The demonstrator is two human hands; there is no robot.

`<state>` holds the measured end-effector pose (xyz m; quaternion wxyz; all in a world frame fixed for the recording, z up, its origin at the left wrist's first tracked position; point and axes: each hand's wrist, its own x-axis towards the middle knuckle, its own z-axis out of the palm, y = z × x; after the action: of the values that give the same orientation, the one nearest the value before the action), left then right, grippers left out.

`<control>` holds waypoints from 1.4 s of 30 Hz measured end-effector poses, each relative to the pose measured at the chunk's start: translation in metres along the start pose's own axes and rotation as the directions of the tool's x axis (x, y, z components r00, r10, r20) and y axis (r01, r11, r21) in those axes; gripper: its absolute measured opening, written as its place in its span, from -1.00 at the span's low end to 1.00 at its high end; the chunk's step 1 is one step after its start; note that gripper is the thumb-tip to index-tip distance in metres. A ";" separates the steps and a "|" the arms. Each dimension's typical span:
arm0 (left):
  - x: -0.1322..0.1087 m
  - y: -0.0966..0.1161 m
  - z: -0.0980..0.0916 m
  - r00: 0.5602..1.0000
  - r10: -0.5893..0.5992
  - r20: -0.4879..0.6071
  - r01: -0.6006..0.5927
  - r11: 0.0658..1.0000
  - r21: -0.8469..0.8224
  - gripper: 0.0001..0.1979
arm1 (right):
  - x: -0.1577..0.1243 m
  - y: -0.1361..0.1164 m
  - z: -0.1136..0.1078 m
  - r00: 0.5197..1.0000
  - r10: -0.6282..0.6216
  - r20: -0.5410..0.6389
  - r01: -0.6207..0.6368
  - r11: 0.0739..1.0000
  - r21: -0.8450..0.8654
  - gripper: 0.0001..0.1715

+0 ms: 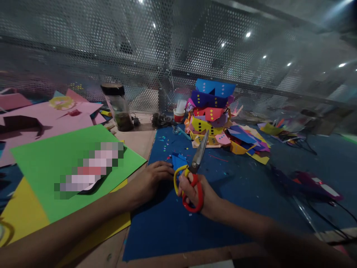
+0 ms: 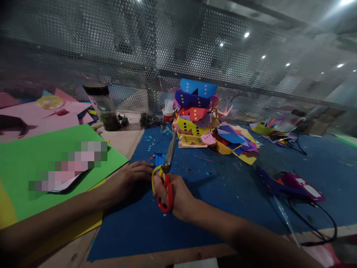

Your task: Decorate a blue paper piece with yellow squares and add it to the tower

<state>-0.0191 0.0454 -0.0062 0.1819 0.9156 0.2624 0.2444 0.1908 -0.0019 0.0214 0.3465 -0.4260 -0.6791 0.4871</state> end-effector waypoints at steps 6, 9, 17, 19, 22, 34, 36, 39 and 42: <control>0.000 -0.001 -0.001 1.000 0.023 -0.020 -0.023 0.999 -0.033 -0.45 | -0.001 0.001 0.001 0.999 -0.008 -0.031 0.009 1.000 0.019 -0.47; -0.001 -0.001 -0.002 1.000 -0.015 -0.012 0.015 1.000 -0.006 -0.41 | -0.001 0.001 0.001 1.000 0.026 0.010 -0.026 1.000 0.014 -0.44; 0.000 -0.001 -0.002 0.999 -0.036 0.008 0.036 0.999 0.027 -0.37 | -0.001 0.003 -0.006 0.999 0.002 -0.034 -0.002 1.000 -0.009 -0.45; 0.000 -0.003 -0.002 0.999 -0.037 -0.001 0.037 0.999 0.033 -0.38 | -0.002 0.003 -0.008 0.999 0.017 -0.037 -0.018 1.000 -0.013 -0.43; 0.000 -0.004 -0.002 1.000 -0.014 -0.011 0.015 0.999 0.031 -0.42 | -0.004 0.004 -0.010 0.997 -0.003 -0.077 0.003 1.000 -0.001 -0.45; -0.002 0.001 -0.002 0.997 -0.074 0.020 0.073 0.996 0.053 -0.21 | -0.010 0.019 -0.015 0.998 0.027 -0.050 -0.027 1.000 -0.011 -0.46; -0.002 -0.001 -0.003 0.998 -0.060 0.022 0.058 0.996 0.074 -0.23 | -0.010 0.018 -0.016 0.998 0.039 -0.056 -0.039 0.999 -0.006 -0.46; -0.001 -0.003 -0.004 0.999 -0.028 0.025 0.025 0.995 0.098 -0.31 | -0.006 0.006 -0.014 0.997 0.023 -0.070 -0.023 1.000 -0.001 -0.47; -0.001 -0.004 -0.006 1.000 -0.006 0.027 0.003 0.995 0.096 -0.40 | 0.000 -0.005 -0.008 0.994 -0.034 -0.103 0.036 0.999 0.021 -0.48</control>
<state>-0.0243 0.0494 -0.0037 0.1420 0.9259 0.2734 0.2187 0.1964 0.0006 0.0283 0.3943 -0.4347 -0.6620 0.4662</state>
